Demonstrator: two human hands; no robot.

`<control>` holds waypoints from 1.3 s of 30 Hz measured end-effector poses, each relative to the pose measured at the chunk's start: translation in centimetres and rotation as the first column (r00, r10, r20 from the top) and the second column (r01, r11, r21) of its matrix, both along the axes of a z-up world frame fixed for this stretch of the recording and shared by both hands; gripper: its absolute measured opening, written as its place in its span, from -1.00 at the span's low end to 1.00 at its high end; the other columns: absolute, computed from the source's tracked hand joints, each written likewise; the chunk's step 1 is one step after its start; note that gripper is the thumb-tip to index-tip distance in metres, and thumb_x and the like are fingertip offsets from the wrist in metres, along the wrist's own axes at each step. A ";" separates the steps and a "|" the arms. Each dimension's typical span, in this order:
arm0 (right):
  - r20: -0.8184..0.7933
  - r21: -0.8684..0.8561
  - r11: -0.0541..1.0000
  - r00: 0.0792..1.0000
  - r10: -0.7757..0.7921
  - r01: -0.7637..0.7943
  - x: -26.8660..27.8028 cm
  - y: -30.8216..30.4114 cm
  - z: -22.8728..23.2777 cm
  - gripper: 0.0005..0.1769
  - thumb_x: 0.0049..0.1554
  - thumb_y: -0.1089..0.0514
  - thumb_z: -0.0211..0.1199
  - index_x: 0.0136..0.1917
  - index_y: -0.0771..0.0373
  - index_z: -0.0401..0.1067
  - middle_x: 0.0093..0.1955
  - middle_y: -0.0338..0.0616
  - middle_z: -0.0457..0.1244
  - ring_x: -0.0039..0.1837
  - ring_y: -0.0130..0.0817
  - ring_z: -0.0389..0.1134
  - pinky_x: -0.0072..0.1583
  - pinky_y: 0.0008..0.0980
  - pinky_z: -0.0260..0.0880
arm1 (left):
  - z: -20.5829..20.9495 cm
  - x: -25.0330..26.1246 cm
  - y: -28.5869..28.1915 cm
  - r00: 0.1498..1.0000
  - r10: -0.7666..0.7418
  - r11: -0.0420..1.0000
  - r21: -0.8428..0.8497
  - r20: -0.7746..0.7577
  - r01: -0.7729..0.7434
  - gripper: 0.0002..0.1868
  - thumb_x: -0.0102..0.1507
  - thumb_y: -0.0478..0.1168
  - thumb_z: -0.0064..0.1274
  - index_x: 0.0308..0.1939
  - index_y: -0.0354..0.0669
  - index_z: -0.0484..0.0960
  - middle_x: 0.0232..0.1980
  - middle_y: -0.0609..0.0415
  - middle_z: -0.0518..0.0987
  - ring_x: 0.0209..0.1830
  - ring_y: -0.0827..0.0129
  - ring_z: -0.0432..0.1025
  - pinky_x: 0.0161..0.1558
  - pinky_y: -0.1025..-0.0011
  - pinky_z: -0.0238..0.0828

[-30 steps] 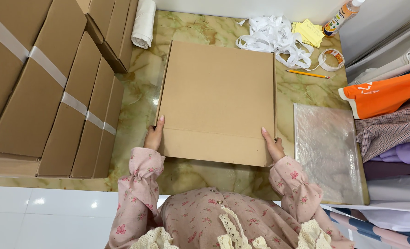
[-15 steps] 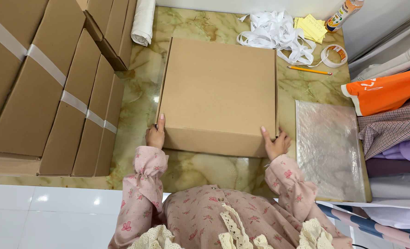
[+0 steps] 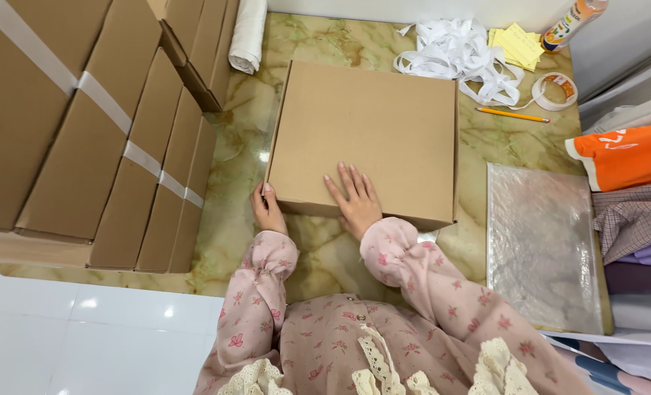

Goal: Packing an item into a cardboard box, wrapping it with a ribbon bow, and attaching a handwritten sticky note

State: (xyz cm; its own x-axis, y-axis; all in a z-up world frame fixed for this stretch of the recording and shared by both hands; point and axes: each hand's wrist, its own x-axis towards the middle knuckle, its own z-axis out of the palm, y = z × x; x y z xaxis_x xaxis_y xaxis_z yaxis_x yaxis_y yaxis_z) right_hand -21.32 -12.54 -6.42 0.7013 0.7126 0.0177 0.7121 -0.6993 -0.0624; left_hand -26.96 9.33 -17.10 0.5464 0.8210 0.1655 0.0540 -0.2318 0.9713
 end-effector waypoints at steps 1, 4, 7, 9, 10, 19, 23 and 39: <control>0.001 0.001 1.000 1.000 0.006 -0.006 0.0 0.1 -0.7 0.35 -0.14 0.02 0.55 0.69 -0.16 -0.26 0.72 0.06 -0.38 0.70 0.07 -0.36 0.59 0.06 -0.33 | -0.1 0.0 0.1 1.000 0.006 1.000 0.001 0.001 -0.006 -0.59 0.49 0.02 -0.11 0.26 -0.18 0.50 0.15 -0.22 0.47 0.23 -0.07 0.37 0.29 0.09 0.28; 0.087 0.007 1.000 0.996 0.006 -0.006 -0.1 -0.1 -2.5 0.31 -0.10 0.05 0.52 0.69 -0.14 -0.25 0.72 0.02 -0.34 0.69 0.04 -0.29 0.59 -0.02 -0.26 | -0.2 0.1 0.0 0.999 0.000 0.998 -0.060 -0.044 -0.003 -0.60 0.48 0.07 -0.11 0.24 -0.06 0.53 0.14 -0.11 0.48 0.23 0.03 0.37 0.32 0.14 0.27; 0.154 0.086 0.995 0.987 0.041 -0.055 0.2 -0.8 -2.3 0.31 -0.16 0.07 0.56 0.68 -0.11 -0.16 0.72 -0.01 -0.27 0.67 0.03 -0.19 0.59 -0.08 -0.17 | 0.1 0.1 -0.2 0.999 0.020 0.999 -0.044 -0.025 -0.021 -0.62 0.47 0.08 -0.09 0.22 -0.03 0.55 0.12 -0.09 0.49 0.21 0.03 0.40 0.28 0.12 0.31; 0.016 0.311 0.947 0.997 0.078 -0.079 1.0 -1.3 -0.7 0.00 -0.13 -0.15 0.54 0.52 -0.06 0.24 0.61 -0.08 0.03 0.59 -0.02 0.05 0.53 -0.13 0.03 | 0.1 0.2 -0.2 0.999 0.030 0.998 -0.050 -0.031 -0.031 -0.64 0.47 0.06 -0.08 0.20 -0.03 0.56 0.10 -0.08 0.49 0.21 0.03 0.41 0.27 0.14 0.32; 0.022 0.312 0.946 0.996 0.081 -0.084 1.9 -2.2 0.0 0.00 -0.13 -0.15 0.54 0.52 -0.06 0.24 0.61 -0.08 0.03 0.59 -0.02 0.05 0.53 -0.13 0.03 | 0.0 0.1 -0.5 0.999 0.033 0.998 -0.049 -0.026 -0.034 -0.64 0.47 0.06 -0.08 0.20 -0.03 0.56 0.10 -0.08 0.49 0.21 0.03 0.41 0.27 0.14 0.32; 0.275 0.367 0.890 0.882 -0.383 0.272 9.2 -13.1 0.6 -0.44 0.21 -0.22 0.28 0.33 0.16 0.46 0.42 0.12 0.18 0.51 0.12 0.13 0.44 0.03 0.17 | 1.1 -0.6 -1.5 0.986 0.061 0.998 -0.020 -0.154 -0.065 -0.63 0.44 0.12 -0.08 0.23 0.16 0.58 0.19 0.08 0.54 0.25 0.12 0.42 0.28 0.15 0.36; -0.183 0.178 0.703 0.725 -0.664 0.689 9.4 -15.4 1.3 -0.19 0.28 -0.51 -0.16 0.62 -0.10 0.01 0.67 0.12 -0.17 0.64 0.21 -0.17 0.53 0.23 -0.14 | 6.1 1.2 -2.5 0.898 0.073 0.920 0.377 -0.434 0.107 -0.56 0.41 0.03 -0.08 0.38 0.37 0.39 0.40 0.18 0.32 0.44 0.17 0.22 0.38 -0.26 -0.01; -0.406 0.470 0.650 0.800 -0.442 0.598 25.8 -20.1 -1.4 -0.72 0.21 -0.13 0.34 0.17 -0.12 0.51 0.20 -0.23 0.28 0.34 -0.13 0.33 0.19 -0.16 0.45 | 9.8 27.0 -9.0 0.472 -0.191 0.467 0.343 -0.861 0.815 -0.27 0.40 0.43 -0.55 0.60 0.41 -0.08 0.70 0.23 -0.34 0.69 0.14 -0.51 0.49 -0.28 -0.82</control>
